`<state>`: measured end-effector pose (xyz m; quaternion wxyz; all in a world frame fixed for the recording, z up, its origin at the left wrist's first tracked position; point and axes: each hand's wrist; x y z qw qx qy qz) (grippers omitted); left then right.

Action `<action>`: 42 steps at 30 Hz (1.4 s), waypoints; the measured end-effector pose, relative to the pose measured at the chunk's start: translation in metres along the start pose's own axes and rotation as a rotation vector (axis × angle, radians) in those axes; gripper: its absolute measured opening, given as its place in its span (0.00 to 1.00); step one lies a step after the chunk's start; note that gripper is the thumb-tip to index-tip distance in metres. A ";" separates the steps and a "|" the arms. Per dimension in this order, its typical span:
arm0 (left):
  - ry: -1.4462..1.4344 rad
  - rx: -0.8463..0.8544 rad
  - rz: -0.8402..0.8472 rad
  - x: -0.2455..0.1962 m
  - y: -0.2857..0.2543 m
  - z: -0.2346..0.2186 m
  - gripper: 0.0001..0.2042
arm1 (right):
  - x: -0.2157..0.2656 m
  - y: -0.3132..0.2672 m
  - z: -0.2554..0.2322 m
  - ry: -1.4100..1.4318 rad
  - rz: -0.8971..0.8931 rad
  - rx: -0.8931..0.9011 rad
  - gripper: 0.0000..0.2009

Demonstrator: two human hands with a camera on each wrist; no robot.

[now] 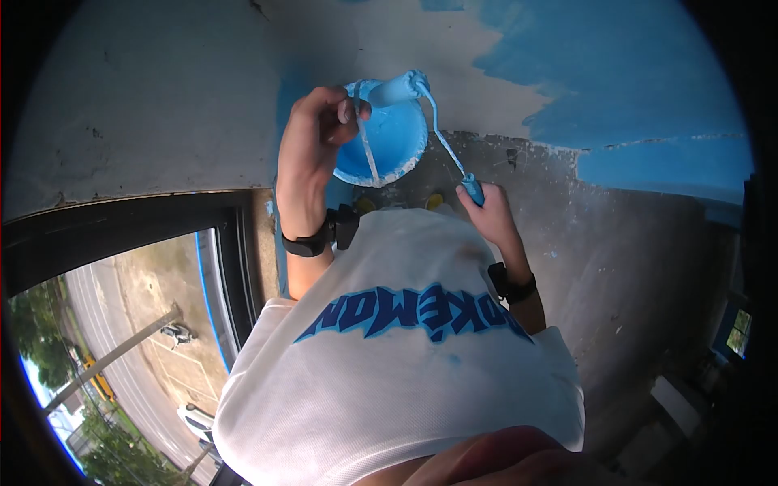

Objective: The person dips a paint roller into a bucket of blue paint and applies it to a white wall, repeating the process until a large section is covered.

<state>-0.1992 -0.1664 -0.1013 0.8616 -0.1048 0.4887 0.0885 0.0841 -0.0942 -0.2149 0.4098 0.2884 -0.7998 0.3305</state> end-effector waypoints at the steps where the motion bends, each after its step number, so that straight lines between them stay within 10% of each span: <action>1: -0.002 -0.002 0.001 0.000 0.000 -0.001 0.12 | -0.006 0.004 0.005 -0.028 0.009 0.010 0.15; 42: -0.079 0.010 0.014 0.000 0.001 -0.006 0.12 | -0.003 0.008 0.012 -0.035 0.051 0.028 0.15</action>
Point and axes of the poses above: each hand's wrist, its own y-axis towards the middle knuckle, its own z-axis out of the palm, x = y × z, and after that the axes turned 14 degrees about x, right-handed
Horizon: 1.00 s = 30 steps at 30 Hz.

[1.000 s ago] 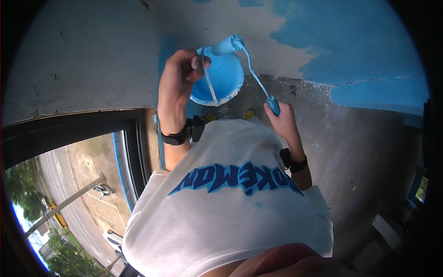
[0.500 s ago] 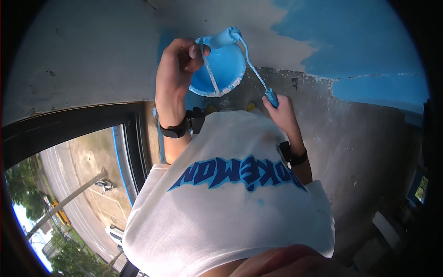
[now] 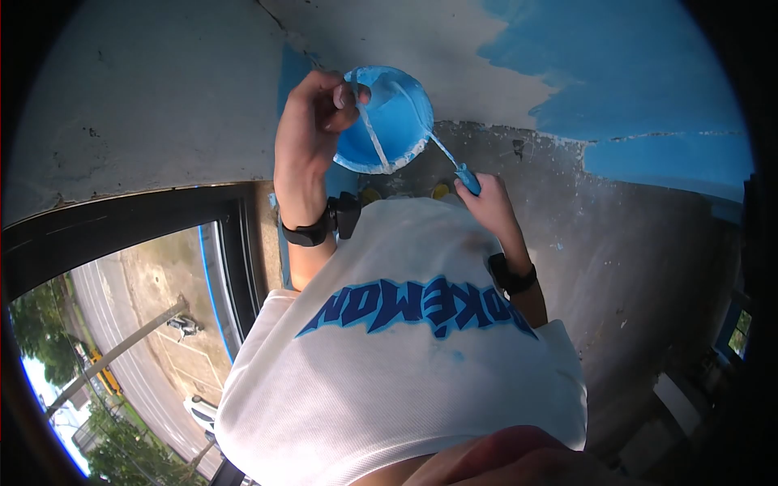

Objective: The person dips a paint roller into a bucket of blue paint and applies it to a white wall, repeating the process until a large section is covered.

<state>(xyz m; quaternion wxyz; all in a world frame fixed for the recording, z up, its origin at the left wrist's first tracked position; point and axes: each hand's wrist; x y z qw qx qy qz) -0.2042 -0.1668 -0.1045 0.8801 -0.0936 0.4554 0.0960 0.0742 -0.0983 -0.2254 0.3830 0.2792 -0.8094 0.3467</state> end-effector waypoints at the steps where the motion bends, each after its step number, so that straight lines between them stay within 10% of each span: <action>1: 0.027 0.002 -0.004 0.000 0.000 0.001 0.12 | 0.001 0.001 0.001 -0.025 0.007 0.008 0.14; 30: 0.116 0.004 -0.020 0.001 0.002 -0.002 0.11 | -0.001 0.002 -0.001 0.017 0.006 0.017 0.14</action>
Point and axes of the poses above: each hand's wrist, its own y-axis towards the middle knuckle, its own z-axis out of the palm, x = y × z, and after that the axes turned 14 degrees about x, right-handed
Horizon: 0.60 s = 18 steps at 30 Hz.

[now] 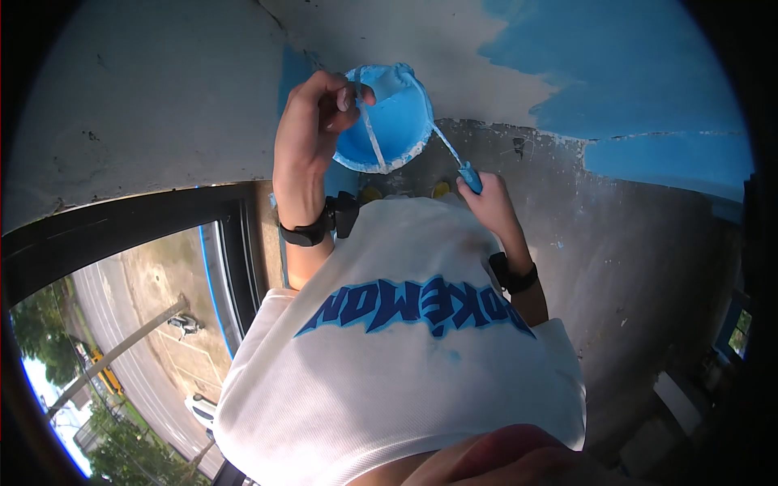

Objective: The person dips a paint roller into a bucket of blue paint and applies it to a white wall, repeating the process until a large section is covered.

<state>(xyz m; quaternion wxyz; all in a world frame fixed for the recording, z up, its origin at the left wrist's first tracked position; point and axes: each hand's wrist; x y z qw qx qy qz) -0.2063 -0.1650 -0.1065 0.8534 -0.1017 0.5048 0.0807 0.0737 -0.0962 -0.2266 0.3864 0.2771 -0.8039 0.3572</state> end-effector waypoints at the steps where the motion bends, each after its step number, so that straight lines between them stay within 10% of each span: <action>1: -0.011 0.004 0.002 0.000 0.000 0.001 0.11 | -0.006 0.002 0.004 -0.034 0.007 0.000 0.14; 18: -0.004 -0.034 -0.023 -0.005 0.004 0.007 0.12 | 0.004 -0.005 0.001 -0.059 0.038 0.010 0.12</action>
Point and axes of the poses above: each hand's wrist, its own y-axis towards the middle knuckle, its own z-axis out of the palm, x = y × z, and after that the axes turned 14 degrees about x, right-handed
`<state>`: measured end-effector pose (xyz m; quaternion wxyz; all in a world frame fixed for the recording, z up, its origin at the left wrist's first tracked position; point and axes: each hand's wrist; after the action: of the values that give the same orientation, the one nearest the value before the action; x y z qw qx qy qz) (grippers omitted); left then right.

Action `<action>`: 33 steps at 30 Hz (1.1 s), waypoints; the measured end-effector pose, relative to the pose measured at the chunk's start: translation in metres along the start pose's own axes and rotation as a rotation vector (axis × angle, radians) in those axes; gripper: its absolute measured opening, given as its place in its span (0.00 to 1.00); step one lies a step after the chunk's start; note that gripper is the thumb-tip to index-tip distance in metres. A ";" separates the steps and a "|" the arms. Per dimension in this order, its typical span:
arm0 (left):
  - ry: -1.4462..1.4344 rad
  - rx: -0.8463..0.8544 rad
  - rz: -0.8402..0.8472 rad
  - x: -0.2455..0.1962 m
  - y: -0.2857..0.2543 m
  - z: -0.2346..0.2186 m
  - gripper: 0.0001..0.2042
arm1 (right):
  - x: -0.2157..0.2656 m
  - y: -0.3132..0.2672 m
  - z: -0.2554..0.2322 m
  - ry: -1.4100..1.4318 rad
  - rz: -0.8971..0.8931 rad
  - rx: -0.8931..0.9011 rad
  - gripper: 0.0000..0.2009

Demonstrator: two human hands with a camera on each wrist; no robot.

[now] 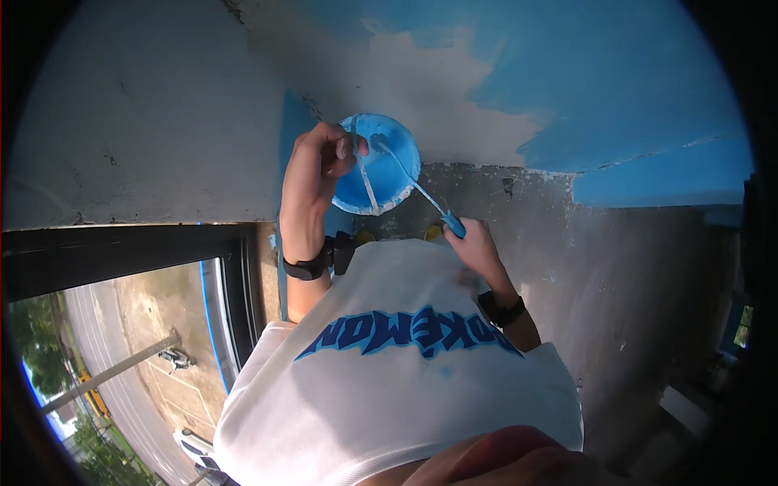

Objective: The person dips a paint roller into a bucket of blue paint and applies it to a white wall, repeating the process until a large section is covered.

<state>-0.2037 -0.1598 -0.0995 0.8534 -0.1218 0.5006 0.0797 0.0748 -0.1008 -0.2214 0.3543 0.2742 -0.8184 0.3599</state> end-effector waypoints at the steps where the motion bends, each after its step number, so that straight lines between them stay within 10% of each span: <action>1: 0.002 0.020 0.030 0.001 0.000 0.001 0.12 | 0.002 -0.003 -0.002 0.018 -0.003 0.020 0.12; 33: -0.021 0.017 0.038 0.003 -0.003 -0.006 0.13 | -0.002 -0.002 0.002 0.016 -0.014 0.019 0.14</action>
<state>-0.2065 -0.1647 -0.1047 0.8580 -0.1042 0.4943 0.0931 0.0769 -0.1032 -0.2225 0.3607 0.2803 -0.8101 0.3676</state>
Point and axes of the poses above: each hand's wrist, its own y-axis towards the middle knuckle, its own z-axis out of the palm, x = y × z, and after that the axes turned 14 degrees about x, right-handed
